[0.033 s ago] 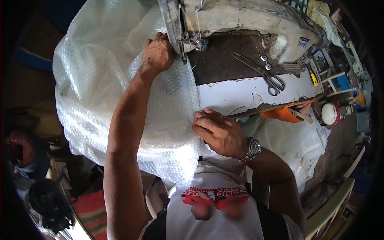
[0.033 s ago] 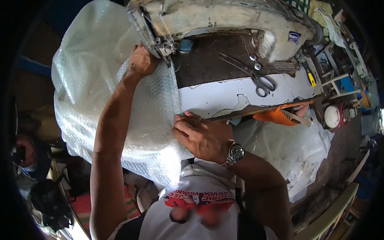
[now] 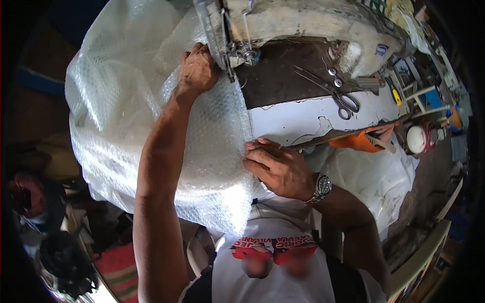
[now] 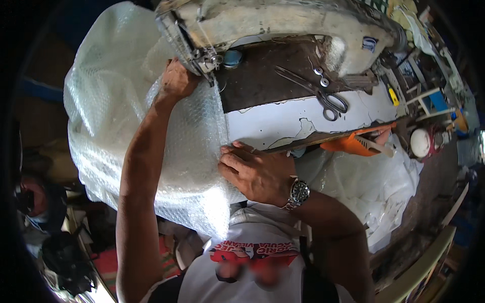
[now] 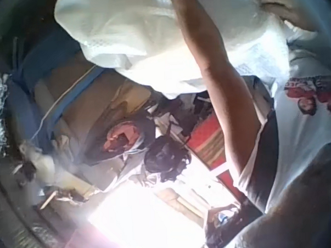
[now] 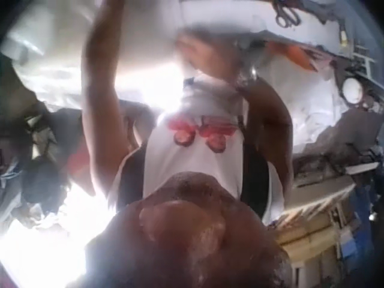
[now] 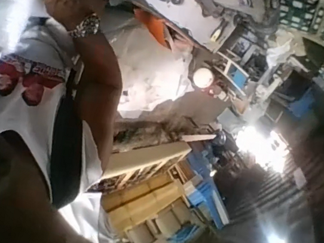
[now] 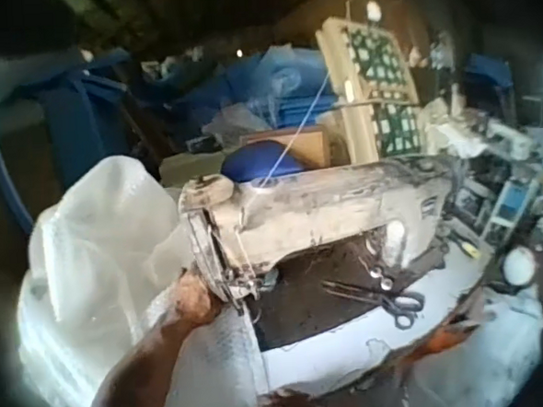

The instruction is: Sewing pieces of bubble wrap together using an industrial sewing machine.

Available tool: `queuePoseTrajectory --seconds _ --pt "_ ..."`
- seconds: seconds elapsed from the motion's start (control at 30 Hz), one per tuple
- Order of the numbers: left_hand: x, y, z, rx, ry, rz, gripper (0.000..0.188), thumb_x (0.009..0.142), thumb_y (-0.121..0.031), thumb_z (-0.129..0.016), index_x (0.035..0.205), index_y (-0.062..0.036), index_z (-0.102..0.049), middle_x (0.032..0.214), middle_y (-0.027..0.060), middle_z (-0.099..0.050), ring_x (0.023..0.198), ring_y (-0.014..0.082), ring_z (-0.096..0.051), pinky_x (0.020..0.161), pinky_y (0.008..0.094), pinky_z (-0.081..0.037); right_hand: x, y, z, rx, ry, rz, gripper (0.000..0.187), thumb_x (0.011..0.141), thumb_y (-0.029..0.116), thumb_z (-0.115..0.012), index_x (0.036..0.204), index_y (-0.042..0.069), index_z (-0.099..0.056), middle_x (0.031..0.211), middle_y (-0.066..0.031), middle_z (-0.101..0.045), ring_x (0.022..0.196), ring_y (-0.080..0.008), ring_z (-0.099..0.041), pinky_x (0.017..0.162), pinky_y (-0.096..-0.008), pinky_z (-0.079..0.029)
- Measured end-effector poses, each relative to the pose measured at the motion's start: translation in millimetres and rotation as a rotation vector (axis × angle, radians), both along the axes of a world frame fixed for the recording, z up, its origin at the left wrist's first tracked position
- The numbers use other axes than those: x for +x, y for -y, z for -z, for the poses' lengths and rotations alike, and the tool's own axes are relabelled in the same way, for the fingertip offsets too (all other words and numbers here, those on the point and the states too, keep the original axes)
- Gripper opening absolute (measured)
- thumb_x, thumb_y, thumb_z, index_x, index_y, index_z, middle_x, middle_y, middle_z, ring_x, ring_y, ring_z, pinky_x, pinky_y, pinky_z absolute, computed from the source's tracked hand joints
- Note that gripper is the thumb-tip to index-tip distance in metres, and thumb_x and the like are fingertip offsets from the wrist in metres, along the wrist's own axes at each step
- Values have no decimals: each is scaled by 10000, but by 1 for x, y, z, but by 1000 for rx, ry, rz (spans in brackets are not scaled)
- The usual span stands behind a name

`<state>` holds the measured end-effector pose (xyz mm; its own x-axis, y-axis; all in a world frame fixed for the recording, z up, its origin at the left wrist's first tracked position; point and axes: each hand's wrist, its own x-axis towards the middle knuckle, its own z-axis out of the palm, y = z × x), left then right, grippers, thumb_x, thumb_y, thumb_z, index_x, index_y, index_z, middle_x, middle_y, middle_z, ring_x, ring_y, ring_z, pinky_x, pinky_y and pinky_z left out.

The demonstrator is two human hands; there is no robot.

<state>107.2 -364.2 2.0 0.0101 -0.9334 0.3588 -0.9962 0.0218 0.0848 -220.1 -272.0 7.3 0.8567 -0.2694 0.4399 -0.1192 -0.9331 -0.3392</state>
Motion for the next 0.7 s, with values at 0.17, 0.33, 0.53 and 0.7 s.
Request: queuePoseTrajectory --seconds 0.17,0.33,0.53,0.7 --pt "15 18 7 8 91 78 537 884 -360 -717 1386 -177 -654 1436 85 -630 1398 312 -497 1097 574 -408 3 8 -6 -41 -27 -40 218 904 94 -633 1096 74 -734 1182 -65 -687 1264 -227 -650 1151 -409 -486" --pt "30 30 14 -11 151 57 565 909 -398 -691 1432 -195 -621 1480 114 -595 1417 356 -484 1129 568 -397 9 21 3 -14 -56 -88 192 923 85 -598 1089 42 -684 1191 -88 -658 1329 -241 -605 1204 -426 -433" --pt "59 52 25 -138 433 102 497 896 -419 -693 1305 -136 -690 1344 148 -682 1240 366 -633 1069 473 -471 25 45 4 -75 -58 -84 130 939 110 -568 1004 28 -644 1188 -138 -633 1287 -258 -614 1205 -429 -423" --pt "84 72 32 -203 363 297 447 890 -396 -712 1243 -121 -712 1266 157 -708 1186 378 -657 997 492 -511 37 61 5 -90 -115 -59 152 962 155 -535 972 26 -616 1212 -156 -605 1184 -246 -632 1189 -419 -427"
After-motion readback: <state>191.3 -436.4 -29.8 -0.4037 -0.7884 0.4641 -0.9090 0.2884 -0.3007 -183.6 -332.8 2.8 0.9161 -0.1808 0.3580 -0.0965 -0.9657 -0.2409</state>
